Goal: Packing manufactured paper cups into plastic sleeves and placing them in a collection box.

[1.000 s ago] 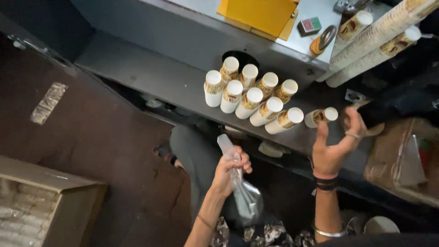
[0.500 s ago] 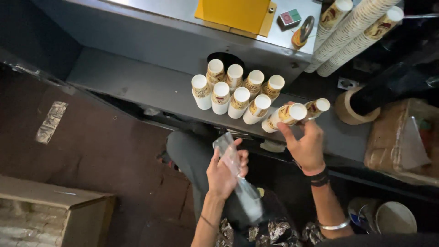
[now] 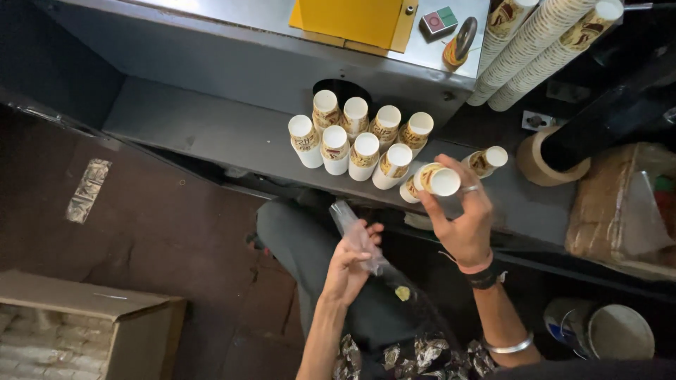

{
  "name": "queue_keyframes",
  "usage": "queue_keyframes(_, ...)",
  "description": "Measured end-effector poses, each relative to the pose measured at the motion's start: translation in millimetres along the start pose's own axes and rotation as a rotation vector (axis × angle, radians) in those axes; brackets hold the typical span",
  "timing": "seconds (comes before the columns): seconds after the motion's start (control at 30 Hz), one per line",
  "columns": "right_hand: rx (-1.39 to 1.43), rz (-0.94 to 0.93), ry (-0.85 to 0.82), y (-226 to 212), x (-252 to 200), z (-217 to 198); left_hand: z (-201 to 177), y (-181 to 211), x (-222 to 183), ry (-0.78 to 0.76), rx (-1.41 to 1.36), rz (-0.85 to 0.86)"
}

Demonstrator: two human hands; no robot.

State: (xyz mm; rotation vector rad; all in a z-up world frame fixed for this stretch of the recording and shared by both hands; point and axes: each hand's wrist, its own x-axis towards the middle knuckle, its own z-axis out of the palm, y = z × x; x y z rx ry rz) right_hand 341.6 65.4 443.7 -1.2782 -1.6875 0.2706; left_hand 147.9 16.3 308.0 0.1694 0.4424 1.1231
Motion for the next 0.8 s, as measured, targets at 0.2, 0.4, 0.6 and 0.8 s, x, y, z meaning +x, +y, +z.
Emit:
queue_keyframes(0.2, 0.2, 0.039, 0.042, 4, 5, -19, 2, -4, 2, 0.043, 0.051, 0.004)
queue_keyframes(0.4, 0.303, -0.018, 0.155, 7, -3, -38, 11, 1, 0, 0.046, 0.096, 0.021)
queue_keyframes(0.6, -0.122, 0.171, 0.046, 67, -48, -4, 7, -1, -1, 0.016, 0.097, 0.006)
queue_keyframes(0.8, -0.22, 0.118, 0.084, 65, -47, 5, 9, 0, 3, -0.025, 0.082, 0.035)
